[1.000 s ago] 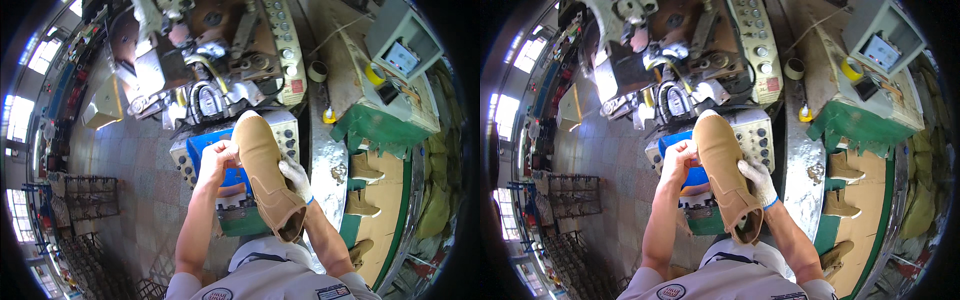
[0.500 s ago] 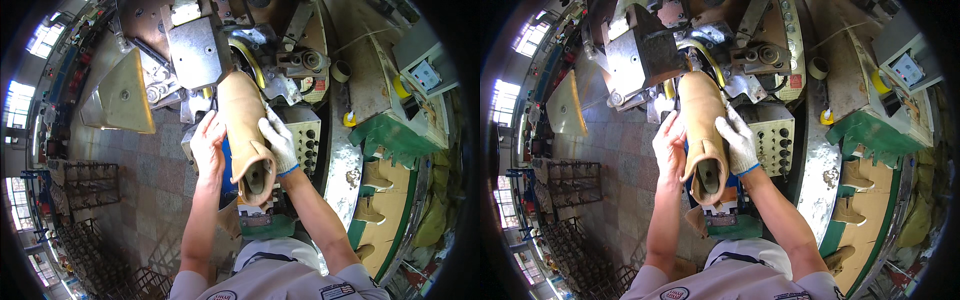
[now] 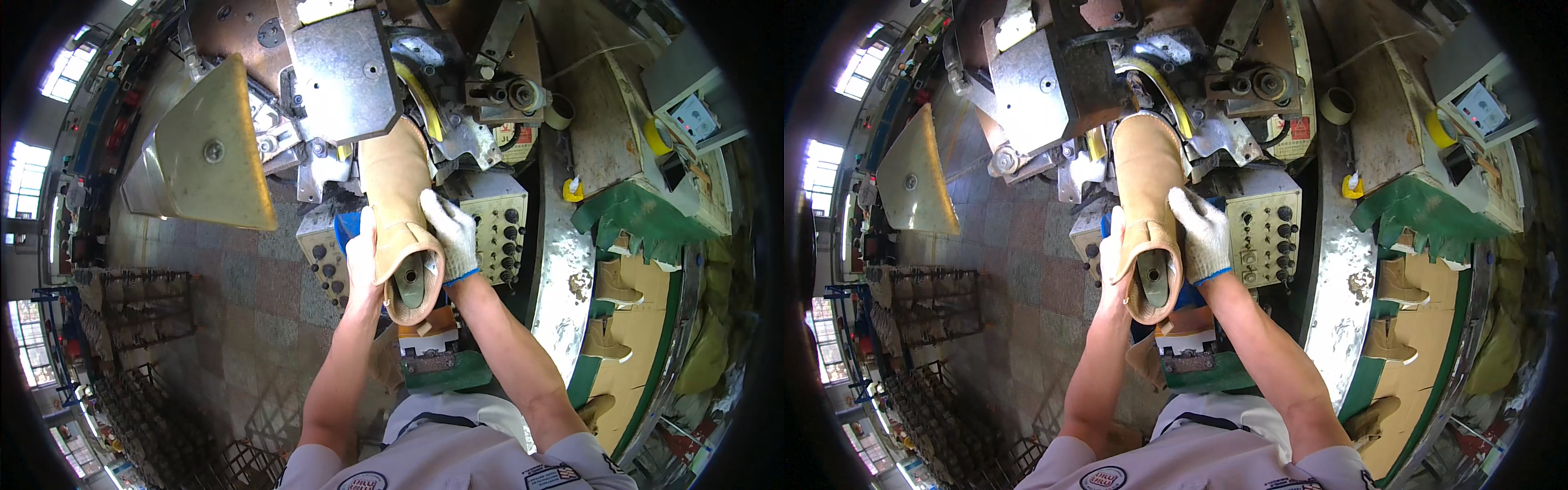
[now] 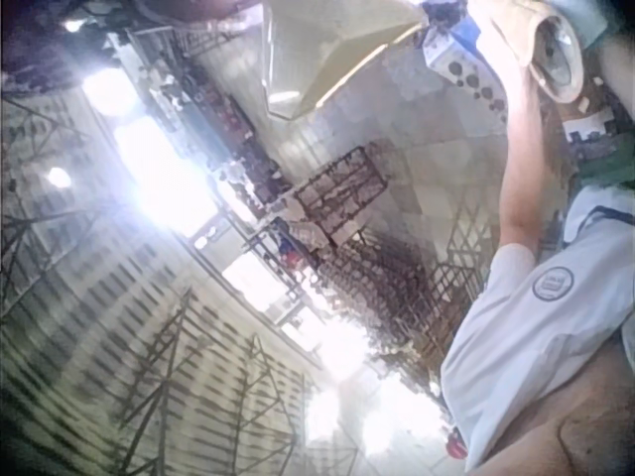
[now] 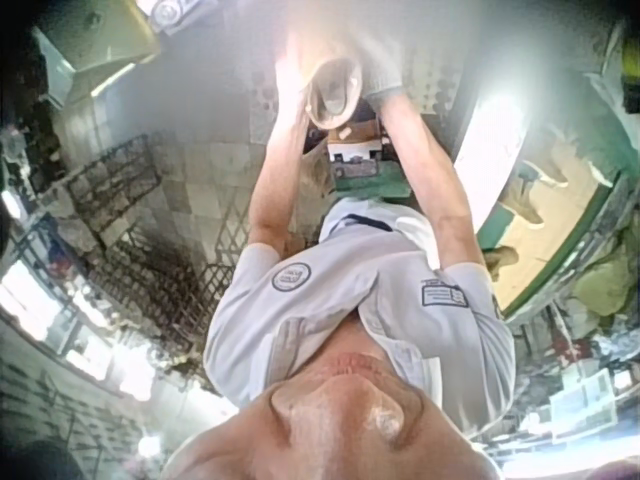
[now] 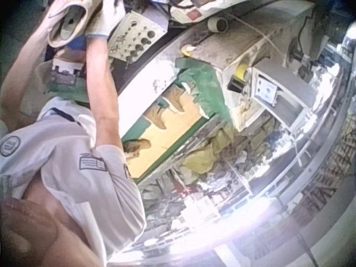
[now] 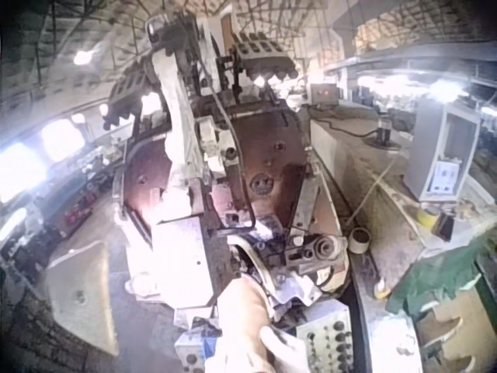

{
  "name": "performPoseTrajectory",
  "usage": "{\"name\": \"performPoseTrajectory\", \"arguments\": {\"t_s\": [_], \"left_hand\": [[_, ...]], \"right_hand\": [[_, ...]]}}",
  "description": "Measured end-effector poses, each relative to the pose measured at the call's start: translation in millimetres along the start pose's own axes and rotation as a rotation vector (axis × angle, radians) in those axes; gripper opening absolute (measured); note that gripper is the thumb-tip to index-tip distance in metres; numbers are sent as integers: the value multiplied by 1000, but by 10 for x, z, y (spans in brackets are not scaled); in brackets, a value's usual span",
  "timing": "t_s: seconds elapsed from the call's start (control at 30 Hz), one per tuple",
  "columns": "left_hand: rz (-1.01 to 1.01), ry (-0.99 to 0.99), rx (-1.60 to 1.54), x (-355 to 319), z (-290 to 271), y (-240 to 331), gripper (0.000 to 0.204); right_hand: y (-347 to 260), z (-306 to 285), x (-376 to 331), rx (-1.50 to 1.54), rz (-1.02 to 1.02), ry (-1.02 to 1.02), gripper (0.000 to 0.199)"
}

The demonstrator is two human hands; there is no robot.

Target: The person picks up boots from a conveyor belt and places them onto an industrial lasting machine one at a time, holding each boot in place while the machine presses the upper.

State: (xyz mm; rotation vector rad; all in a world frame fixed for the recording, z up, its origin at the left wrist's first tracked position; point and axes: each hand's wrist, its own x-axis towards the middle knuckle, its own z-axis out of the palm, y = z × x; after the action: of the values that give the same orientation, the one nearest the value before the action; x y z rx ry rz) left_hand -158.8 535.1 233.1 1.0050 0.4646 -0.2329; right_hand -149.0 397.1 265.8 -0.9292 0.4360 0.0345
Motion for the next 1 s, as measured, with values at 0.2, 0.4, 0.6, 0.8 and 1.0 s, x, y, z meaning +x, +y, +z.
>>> {"name": "performPoseTrajectory", "arguments": {"t_s": [0.2,0.4,0.6,0.8,1.0], "left_hand": [[25,48,111,-46,87,60,49],[113,15,230,-96,27,-43,66],[160,4,519,135,-1050,-937,62],[-155,-531,1293,-31,-3341,-3051,66],[-380,-604,1112,-86,-2504,-2448,54]], "right_hand": [[12,-91,40,-12,-50,-74,36],[119,-135,-19,-105,33,12,40],[60,-747,-358,-434,-134,58,49],[-325,-1786,-941,-108,-64,155,52],[-465,-1926,-1220,-130,-91,299,54]]}}
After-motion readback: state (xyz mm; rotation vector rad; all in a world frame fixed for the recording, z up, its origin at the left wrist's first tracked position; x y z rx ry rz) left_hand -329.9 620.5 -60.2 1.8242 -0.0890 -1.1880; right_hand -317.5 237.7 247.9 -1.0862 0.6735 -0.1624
